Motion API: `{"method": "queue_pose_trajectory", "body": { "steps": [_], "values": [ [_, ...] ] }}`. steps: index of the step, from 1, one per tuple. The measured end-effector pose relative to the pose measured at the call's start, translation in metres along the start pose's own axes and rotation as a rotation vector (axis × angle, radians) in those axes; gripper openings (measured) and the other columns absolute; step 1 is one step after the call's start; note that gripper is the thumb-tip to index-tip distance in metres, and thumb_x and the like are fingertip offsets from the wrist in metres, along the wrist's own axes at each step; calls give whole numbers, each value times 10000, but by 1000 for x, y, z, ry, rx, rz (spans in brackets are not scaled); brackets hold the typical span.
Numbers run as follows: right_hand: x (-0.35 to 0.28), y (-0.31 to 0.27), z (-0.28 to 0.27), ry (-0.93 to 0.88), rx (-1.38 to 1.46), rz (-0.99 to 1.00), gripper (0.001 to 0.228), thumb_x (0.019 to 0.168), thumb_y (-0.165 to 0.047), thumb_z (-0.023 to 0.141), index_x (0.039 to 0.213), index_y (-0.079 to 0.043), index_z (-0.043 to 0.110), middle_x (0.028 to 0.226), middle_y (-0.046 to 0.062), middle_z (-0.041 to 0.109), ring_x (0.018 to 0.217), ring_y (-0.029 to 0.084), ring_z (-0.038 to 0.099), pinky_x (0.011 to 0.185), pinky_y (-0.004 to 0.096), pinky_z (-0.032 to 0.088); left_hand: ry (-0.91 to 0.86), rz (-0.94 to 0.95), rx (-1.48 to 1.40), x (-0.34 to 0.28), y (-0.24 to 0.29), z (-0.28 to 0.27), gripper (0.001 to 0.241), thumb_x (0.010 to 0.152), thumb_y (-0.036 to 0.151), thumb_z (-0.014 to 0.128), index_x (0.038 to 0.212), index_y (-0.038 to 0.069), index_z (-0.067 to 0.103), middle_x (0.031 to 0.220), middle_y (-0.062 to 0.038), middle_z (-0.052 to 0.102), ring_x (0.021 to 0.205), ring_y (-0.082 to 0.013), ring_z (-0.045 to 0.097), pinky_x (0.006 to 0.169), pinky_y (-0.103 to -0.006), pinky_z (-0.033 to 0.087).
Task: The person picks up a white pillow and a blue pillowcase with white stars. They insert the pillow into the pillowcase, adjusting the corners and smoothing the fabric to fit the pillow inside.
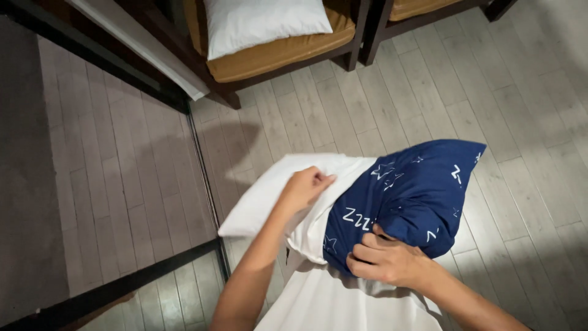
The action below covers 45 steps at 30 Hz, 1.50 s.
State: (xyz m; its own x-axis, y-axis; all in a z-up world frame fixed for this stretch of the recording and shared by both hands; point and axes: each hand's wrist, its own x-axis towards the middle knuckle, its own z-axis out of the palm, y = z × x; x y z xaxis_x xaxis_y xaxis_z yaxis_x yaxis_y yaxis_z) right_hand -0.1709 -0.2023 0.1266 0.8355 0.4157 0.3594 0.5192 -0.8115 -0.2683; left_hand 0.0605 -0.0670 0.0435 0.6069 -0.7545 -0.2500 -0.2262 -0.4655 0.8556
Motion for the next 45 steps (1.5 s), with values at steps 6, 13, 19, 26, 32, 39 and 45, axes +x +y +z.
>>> {"method": "queue_pose_trajectory", "body": {
  "steps": [6,13,19,26,32,39,45],
  "values": [
    [-22,17,-1,140,-154,127,195,812,-224,649,998,-166,660,909,-20,552,795,155,547,865,330,449,-295,-78,-19,25,3,20,558,961,397,673,622,22,436,603,15,382,577,-120,358,519,-315,391],
    [-91,68,12,-310,-32,935,435,637,-417,830,1038,-292,716,932,-40,679,897,199,673,942,414,508,-117,-198,-546,-15,36,26,519,927,166,656,1389,-19,510,1267,-167,649,1178,-247,645,1001,-378,519],
    [-33,91,-39,87,171,903,368,813,-336,794,1159,-220,742,1086,129,691,1128,387,661,1017,499,506,-406,50,-281,-64,57,32,270,952,245,723,814,35,625,651,-32,558,650,-168,534,564,-336,422],
    [3,152,-17,-112,-178,791,925,807,-742,640,1495,-141,500,1272,161,669,1392,321,515,1281,489,198,-456,150,-349,-92,53,18,179,939,187,761,906,22,699,823,-91,720,815,-145,590,719,-341,513],
    [1,133,-12,-296,101,970,697,815,-707,669,1124,-85,733,1060,151,788,1085,318,731,1064,419,460,-101,-91,-621,-88,18,1,277,894,118,774,1125,-10,688,992,-72,658,964,-213,643,873,-387,531],
    [11,84,-17,-12,5,689,617,686,-678,818,974,-142,715,817,51,746,866,251,721,904,392,507,19,-76,-698,-37,21,-26,387,970,189,650,1313,49,538,945,-49,584,863,-137,587,743,-253,488],
    [29,45,-7,1,-132,356,478,798,-602,758,976,-170,658,764,-10,618,783,190,623,826,377,440,-152,39,-179,23,77,-36,531,905,197,740,1386,98,537,1169,-239,706,1190,-395,663,1011,-506,517]
  ]
}}
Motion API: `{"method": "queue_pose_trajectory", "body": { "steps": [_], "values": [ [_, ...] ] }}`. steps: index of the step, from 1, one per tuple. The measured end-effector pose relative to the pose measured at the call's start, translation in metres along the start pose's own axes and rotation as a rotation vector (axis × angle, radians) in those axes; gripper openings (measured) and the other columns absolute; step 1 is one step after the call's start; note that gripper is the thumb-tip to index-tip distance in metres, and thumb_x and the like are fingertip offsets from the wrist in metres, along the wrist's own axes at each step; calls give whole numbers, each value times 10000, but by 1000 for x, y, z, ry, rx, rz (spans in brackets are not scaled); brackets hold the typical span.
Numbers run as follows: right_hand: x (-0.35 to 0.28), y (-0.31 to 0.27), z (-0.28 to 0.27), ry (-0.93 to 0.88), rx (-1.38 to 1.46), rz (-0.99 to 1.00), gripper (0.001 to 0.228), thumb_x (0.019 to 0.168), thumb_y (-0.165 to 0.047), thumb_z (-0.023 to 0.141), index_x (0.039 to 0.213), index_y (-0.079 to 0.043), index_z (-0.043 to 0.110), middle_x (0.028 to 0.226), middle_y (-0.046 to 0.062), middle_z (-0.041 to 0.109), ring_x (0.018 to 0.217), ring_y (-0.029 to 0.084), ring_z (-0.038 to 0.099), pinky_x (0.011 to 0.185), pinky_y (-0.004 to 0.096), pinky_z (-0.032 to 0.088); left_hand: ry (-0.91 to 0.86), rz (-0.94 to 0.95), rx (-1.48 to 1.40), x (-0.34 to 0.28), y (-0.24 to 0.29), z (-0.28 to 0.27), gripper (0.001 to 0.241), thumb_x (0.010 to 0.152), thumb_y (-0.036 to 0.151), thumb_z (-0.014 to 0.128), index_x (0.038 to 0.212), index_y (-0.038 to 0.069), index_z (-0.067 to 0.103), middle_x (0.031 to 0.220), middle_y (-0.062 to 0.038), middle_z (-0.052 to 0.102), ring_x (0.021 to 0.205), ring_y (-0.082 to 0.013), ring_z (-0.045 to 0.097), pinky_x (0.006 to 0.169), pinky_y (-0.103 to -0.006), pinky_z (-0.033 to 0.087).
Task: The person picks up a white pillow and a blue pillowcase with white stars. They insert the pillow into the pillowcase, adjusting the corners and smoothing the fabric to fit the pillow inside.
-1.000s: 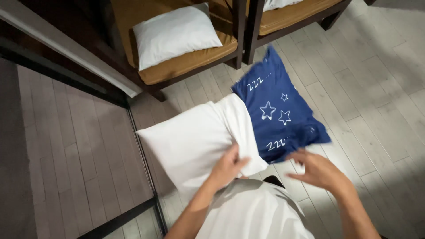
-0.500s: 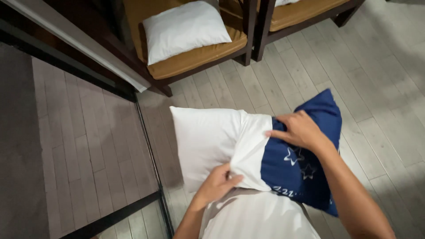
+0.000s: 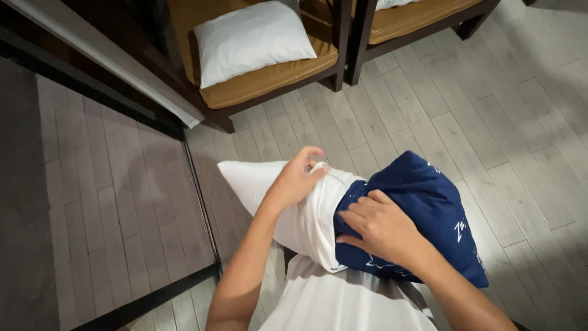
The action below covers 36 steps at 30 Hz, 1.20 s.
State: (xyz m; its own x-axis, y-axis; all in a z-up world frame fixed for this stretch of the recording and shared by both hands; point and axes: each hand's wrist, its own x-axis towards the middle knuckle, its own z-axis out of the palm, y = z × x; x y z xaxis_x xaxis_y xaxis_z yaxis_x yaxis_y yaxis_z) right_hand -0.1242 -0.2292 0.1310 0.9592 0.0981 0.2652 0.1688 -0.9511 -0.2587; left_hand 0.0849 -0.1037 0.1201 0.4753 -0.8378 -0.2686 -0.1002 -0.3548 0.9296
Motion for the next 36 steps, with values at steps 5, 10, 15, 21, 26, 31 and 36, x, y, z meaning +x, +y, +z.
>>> {"method": "queue_pose_trajectory", "body": {
  "steps": [5,10,15,21,26,31,36],
  "values": [
    [-11,2,-14,63,42,129,348,788,-426,799,985,-153,713,738,13,653,770,215,654,802,400,456,363,-107,127,38,-62,-16,281,910,190,716,1184,148,671,948,-127,771,862,-237,765,753,-347,610],
    [-46,25,20,127,184,604,271,745,-347,857,980,-245,767,764,-49,728,816,173,697,822,329,476,467,-208,-443,-25,-26,11,441,926,121,633,1348,7,577,1031,-177,711,927,-227,667,823,-343,578],
    [-44,17,31,397,525,901,186,733,-28,786,919,-30,781,710,18,770,448,113,516,562,215,437,368,-126,-383,-89,-46,63,403,904,18,627,1296,26,533,1244,-115,627,1139,-191,612,1018,-296,498],
    [-38,18,25,465,566,800,251,701,37,706,932,-44,766,774,14,710,666,140,578,785,264,446,377,-227,-170,-122,-99,58,175,945,94,654,1106,62,594,805,-60,693,610,-111,565,571,-251,489],
    [-32,7,9,240,470,150,200,849,-339,671,824,-182,793,629,-44,475,628,144,454,807,340,386,920,-37,520,-130,-57,-7,83,943,79,690,962,47,616,767,-38,674,607,-148,621,581,-293,511],
    [-13,-29,-16,142,482,-64,159,721,-108,763,863,-169,800,739,-38,559,657,159,501,848,328,440,567,-141,228,-86,-48,-14,316,930,188,651,1188,6,660,1129,-120,703,952,-206,705,868,-305,572],
    [-25,-14,-5,97,361,-96,168,703,-143,765,850,-213,809,760,-69,591,740,131,545,977,397,404,153,-200,458,-42,-71,-1,482,925,492,621,982,26,726,875,-112,748,717,-272,669,689,-368,530]
  ]
}}
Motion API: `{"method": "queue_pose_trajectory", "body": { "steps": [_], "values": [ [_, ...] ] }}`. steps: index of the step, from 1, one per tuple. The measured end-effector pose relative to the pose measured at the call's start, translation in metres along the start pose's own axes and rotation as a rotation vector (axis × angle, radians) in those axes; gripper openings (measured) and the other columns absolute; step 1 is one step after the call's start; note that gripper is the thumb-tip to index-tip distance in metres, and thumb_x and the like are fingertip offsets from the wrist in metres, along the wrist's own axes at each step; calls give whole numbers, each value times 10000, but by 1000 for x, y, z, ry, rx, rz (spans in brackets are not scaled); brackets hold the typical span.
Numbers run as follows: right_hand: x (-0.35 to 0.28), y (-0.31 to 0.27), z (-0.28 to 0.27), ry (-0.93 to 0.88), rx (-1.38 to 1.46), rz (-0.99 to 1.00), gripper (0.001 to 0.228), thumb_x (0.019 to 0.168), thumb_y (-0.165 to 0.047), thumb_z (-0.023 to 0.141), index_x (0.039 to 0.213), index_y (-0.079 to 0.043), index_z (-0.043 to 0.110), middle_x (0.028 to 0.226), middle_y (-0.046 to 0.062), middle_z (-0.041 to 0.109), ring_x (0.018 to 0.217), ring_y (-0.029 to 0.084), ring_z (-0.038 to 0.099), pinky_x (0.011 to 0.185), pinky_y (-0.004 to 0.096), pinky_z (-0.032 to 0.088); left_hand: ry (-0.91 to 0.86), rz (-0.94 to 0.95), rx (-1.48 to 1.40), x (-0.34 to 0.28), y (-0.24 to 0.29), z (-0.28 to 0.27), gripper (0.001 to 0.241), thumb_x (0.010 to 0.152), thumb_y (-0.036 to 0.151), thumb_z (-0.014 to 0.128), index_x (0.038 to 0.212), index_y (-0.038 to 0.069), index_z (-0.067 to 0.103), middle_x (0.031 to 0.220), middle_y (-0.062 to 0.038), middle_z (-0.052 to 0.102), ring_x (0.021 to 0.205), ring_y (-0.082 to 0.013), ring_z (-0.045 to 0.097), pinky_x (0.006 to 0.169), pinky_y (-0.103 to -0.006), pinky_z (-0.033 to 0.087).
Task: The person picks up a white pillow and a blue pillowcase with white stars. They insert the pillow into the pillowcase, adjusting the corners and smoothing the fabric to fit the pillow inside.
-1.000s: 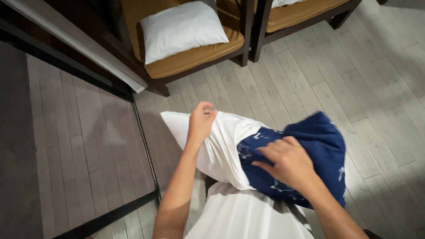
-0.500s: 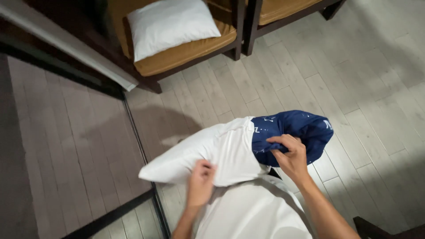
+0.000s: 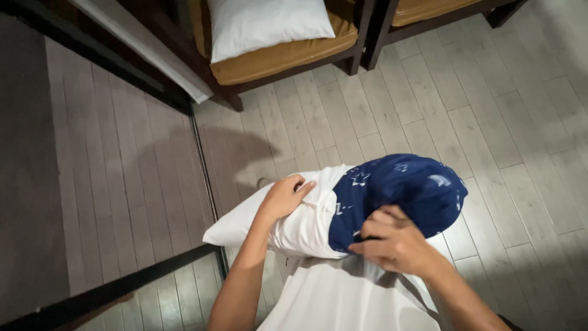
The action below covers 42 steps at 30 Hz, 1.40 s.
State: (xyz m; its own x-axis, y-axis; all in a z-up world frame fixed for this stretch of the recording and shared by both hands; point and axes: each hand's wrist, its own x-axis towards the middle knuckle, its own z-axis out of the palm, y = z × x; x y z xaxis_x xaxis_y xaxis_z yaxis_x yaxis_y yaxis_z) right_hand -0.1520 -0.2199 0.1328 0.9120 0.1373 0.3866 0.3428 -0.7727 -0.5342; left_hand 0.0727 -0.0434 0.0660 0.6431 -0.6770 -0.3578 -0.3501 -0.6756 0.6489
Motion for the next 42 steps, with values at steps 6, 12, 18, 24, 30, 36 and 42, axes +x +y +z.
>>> {"method": "queue_pose_trajectory", "body": {
  "steps": [6,12,18,24,30,36,42],
  "values": [
    [-22,25,-11,-110,-44,282,282,562,-152,880,809,-272,815,944,-73,629,910,130,588,987,389,375,-114,-271,-450,3,17,9,320,1028,294,513,1074,12,654,986,-62,692,863,-146,602,828,-294,502],
    [-16,36,-52,-508,44,954,370,723,-307,818,1086,-240,786,1032,-107,738,670,98,706,646,240,617,39,-78,-896,-11,16,45,378,956,200,584,1280,5,580,1140,-88,600,1029,-158,544,942,-278,456],
    [7,108,-50,186,157,736,211,930,-238,671,987,-59,769,930,47,727,606,133,565,522,258,452,-246,259,-692,-63,68,41,121,943,103,664,1039,60,604,927,2,528,776,-101,439,725,-227,403],
    [-33,230,20,-69,43,701,521,991,-416,498,1263,-6,671,1435,195,579,1316,346,533,1115,428,403,-376,337,-480,-85,83,13,139,897,187,741,913,75,658,764,22,641,598,-109,452,610,-251,380],
    [-24,184,32,-177,296,1179,522,987,-499,468,1149,-73,724,978,104,771,794,206,734,786,307,575,-177,269,-560,-77,42,27,166,932,69,699,1087,63,639,664,18,520,566,-105,413,564,-256,369],
    [-25,156,20,87,281,1147,308,1026,-337,537,1086,-102,726,779,43,696,670,154,616,668,277,498,93,228,-726,-55,27,31,166,966,33,636,1119,27,573,884,-21,572,717,-94,484,640,-226,428],
    [-17,114,-14,89,108,946,142,1000,-356,640,1027,-259,740,799,73,763,989,336,695,934,427,534,4,102,-787,-16,19,30,419,952,99,696,1339,55,541,1183,-118,659,837,-171,708,682,-305,611]
  ]
}}
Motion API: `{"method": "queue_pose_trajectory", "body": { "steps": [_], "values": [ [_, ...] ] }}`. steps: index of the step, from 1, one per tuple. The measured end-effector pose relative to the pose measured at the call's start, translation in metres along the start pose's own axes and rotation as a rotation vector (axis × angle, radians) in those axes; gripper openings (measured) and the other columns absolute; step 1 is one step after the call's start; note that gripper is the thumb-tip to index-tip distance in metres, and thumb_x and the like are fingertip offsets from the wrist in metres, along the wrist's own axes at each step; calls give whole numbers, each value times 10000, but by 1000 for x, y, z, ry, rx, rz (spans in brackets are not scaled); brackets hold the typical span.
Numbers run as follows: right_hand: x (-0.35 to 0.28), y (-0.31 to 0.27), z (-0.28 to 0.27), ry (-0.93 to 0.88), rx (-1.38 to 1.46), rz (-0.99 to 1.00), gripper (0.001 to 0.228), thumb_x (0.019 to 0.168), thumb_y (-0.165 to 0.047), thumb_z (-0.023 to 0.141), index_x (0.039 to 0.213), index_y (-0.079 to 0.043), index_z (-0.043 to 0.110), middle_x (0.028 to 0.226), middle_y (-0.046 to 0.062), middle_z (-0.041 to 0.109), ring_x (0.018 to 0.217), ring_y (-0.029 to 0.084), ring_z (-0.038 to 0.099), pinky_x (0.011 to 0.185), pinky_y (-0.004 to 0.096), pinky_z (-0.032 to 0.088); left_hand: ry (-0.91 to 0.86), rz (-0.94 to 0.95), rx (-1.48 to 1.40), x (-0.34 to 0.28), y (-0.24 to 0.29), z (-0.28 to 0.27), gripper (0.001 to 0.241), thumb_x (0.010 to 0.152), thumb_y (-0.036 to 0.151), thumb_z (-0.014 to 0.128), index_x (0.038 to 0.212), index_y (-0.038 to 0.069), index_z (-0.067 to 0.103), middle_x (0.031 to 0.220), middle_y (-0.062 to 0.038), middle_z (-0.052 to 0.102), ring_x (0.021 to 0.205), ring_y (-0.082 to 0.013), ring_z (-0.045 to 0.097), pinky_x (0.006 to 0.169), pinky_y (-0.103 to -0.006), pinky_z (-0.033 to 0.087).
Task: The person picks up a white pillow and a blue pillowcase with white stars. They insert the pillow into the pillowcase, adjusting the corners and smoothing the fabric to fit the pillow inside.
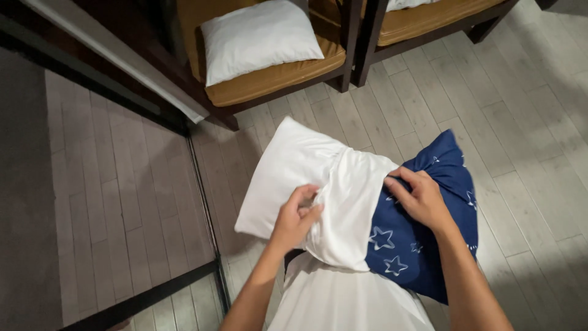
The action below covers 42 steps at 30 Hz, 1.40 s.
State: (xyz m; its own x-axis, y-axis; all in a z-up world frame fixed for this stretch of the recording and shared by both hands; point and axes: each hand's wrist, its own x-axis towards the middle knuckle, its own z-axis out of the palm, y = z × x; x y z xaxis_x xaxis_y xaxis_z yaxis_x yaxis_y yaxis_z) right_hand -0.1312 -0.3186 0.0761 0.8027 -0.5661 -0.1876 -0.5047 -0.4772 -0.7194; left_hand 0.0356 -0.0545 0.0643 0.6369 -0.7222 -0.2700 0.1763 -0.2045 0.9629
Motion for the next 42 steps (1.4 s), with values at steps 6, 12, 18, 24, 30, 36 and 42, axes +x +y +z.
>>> {"method": "queue_pose_trajectory", "body": {
  "steps": [6,12,18,24,30,36,42],
  "values": [
    [-32,-61,1,57,-103,-328,297,807,-372,812,1010,-167,741,713,142,708,836,374,684,823,456,530,19,97,52,39,22,-10,472,930,101,717,1377,61,573,1068,-81,673,748,-116,668,661,-254,596],
    [-41,-70,12,111,-140,-567,192,805,-319,813,916,-186,731,762,37,756,758,241,721,794,344,493,29,23,-216,58,35,-4,580,907,136,742,1438,23,538,1060,-91,683,925,-155,704,849,-303,606],
    [-43,-28,14,263,6,-366,263,779,-288,877,940,-124,748,858,77,769,836,301,704,806,374,507,134,-24,-367,21,40,-1,524,963,199,657,1430,-4,537,1146,-185,691,1016,-206,679,905,-358,581],
    [-55,-2,16,390,370,43,189,830,-98,883,957,-113,744,794,62,673,761,135,577,714,272,459,48,-189,-121,-59,-23,-7,457,925,115,715,1336,-22,569,1047,-157,712,922,-217,695,819,-335,593],
    [-65,-17,12,350,261,-110,259,793,-43,866,984,26,706,886,57,577,687,126,446,603,247,381,190,-128,-46,-81,-72,-25,105,935,72,698,985,-12,661,796,-18,609,687,-83,497,632,-213,416],
    [-61,-86,-5,239,52,-518,236,699,-133,869,738,-67,645,615,-20,517,583,164,427,772,309,371,391,386,591,-44,32,-9,168,847,90,736,995,41,674,965,-55,707,836,-202,657,781,-310,538],
    [-74,-109,8,178,-151,-852,140,752,-199,842,754,-164,707,696,-46,538,604,154,483,747,308,398,222,548,742,14,67,-11,268,922,102,599,1164,7,663,1173,-108,704,1112,-279,632,1010,-384,467]
  ]
}}
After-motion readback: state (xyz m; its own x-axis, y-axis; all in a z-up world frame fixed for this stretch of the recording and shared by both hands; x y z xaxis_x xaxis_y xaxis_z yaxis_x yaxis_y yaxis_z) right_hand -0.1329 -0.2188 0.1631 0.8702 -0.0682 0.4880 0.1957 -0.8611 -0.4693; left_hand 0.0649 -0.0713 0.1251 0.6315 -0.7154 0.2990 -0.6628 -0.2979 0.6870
